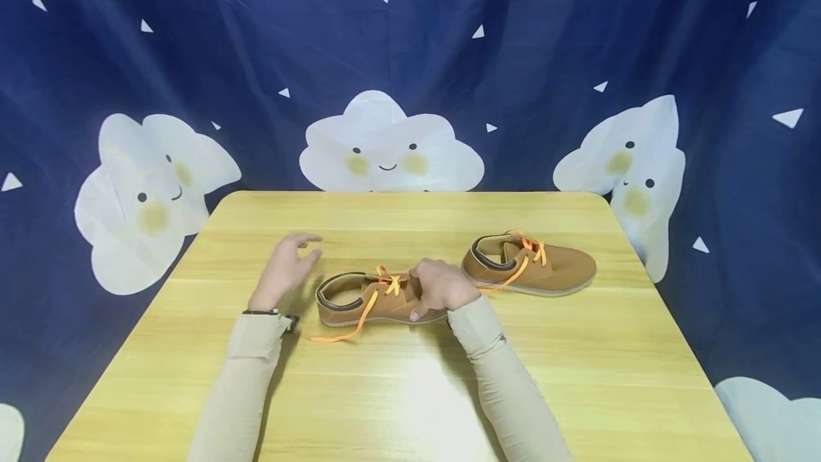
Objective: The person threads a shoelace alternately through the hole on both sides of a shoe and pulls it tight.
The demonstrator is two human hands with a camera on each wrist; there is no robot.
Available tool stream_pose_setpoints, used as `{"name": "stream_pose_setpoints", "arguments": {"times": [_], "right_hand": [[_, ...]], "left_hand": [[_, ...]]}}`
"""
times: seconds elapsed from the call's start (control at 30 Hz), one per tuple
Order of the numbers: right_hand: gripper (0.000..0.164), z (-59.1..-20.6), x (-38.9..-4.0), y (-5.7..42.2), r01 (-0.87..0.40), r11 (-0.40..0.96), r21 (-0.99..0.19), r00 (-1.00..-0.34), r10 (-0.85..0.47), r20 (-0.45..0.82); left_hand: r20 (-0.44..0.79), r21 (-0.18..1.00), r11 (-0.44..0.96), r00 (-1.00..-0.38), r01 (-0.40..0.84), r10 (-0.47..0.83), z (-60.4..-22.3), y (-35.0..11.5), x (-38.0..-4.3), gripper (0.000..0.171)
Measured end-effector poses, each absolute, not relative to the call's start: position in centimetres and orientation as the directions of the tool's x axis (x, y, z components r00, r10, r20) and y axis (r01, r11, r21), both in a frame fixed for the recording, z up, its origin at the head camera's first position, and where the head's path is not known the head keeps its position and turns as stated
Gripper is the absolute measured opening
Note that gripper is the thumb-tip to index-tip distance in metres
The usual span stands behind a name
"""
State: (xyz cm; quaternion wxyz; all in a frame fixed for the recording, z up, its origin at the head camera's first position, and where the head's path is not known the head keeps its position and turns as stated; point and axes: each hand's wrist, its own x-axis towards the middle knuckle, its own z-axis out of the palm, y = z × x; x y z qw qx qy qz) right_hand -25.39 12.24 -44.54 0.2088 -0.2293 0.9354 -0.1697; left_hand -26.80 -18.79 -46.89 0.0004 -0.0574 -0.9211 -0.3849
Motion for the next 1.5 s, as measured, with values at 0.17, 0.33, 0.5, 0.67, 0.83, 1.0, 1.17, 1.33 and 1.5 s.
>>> {"name": "stream_pose_setpoints", "arguments": {"times": [0.17, 0.33, 0.5, 0.67, 0.83, 1.0, 1.17, 1.33, 1.5], "right_hand": [[0.078, -44.4, -25.4, 12.4, -0.355, 0.834, -0.422, -0.808, -0.501, -0.311], [0.078, -44.6, -25.4, 12.3, -0.352, 0.832, -0.428, -0.807, -0.502, -0.312], [0.083, -44.7, -25.5, 12.3, -0.343, 0.840, -0.420, -0.808, -0.492, -0.324], [0.067, -44.8, -25.6, 12.4, -0.363, 0.835, -0.413, -0.805, -0.504, -0.311], [0.061, -44.7, -25.5, 12.4, -0.375, 0.827, -0.419, -0.803, -0.516, -0.298], [0.040, -44.6, -25.6, 12.4, -0.398, 0.809, -0.432, -0.796, -0.539, -0.276], [0.038, -44.5, -25.7, 12.5, -0.423, 0.784, -0.454, -0.769, -0.576, -0.278], [0.040, -44.2, -26.1, 13.0, -0.424, 0.708, -0.565, -0.733, -0.635, -0.245], [0.041, -43.8, -26.4, 12.3, -0.382, 0.623, -0.682, -0.802, -0.591, -0.091]], "left_hand": [[0.102, 0.757, 0.545, -0.889, 0.361, 0.446, -45.5, -14.9, -26.3, 0.041], [0.057, 0.672, 0.593, -0.829, 0.444, 0.556, -46.0, -12.8, -25.9, 0.037], [0.051, 0.629, 0.628, -0.831, 0.458, 0.555, -46.3, -12.3, -25.6, 0.023], [0.105, 0.584, 0.629, -0.816, 0.514, 0.569, -46.2, -12.0, -25.6, 0.011], [0.207, 0.453, 0.701, -0.830, 0.551, 0.518, -46.2, -11.7, -25.7, 0.012], [0.181, 0.477, 0.734, -0.871, 0.484, 0.457, -46.3, -11.7, -25.9, 0.014], [0.115, 0.625, 0.643, -0.866, 0.443, 0.486, -45.7, -12.6, -25.8, 0.024], [0.103, 0.649, 0.646, -0.888, 0.402, 0.449, -45.3, -13.8, -25.8, 0.026], [0.060, 0.657, 0.655, -0.892, 0.373, 0.447, -45.4, -14.3, -25.9, 0.028]]}}
